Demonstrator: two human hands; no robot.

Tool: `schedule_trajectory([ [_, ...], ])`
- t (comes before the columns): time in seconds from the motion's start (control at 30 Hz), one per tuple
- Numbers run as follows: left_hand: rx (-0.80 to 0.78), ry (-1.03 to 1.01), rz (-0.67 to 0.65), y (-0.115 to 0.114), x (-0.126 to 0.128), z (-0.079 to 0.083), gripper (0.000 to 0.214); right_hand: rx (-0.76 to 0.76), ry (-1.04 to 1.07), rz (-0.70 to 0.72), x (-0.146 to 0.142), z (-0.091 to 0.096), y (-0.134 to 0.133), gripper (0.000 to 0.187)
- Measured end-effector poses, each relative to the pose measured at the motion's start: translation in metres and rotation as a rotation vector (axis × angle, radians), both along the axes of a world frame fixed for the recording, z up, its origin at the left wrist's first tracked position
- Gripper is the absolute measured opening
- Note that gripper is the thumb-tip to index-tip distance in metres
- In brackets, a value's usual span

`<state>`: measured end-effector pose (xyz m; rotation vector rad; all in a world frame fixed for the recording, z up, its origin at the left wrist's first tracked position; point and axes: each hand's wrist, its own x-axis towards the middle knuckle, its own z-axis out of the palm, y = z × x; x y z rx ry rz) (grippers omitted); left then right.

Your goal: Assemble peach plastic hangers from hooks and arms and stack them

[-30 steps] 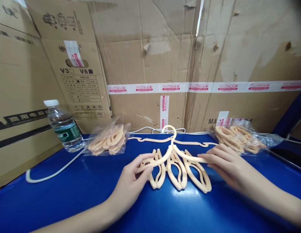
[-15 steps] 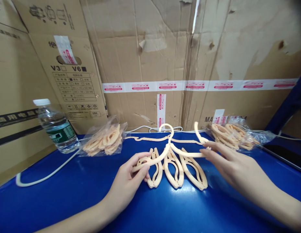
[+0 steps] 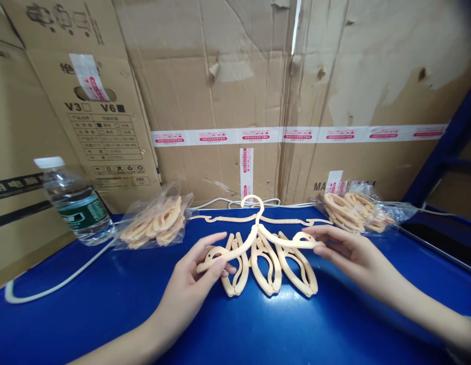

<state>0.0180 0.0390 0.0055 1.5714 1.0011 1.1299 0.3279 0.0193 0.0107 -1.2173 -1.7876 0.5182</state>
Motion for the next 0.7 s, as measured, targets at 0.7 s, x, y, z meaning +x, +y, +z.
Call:
schedule_trajectory([
  [0.7,-0.050,-0.113,-0.099,-0.006,0.005,0.003,0.035,-0.407,0.595,0.139,-0.030,0.004,-0.016,0.039],
])
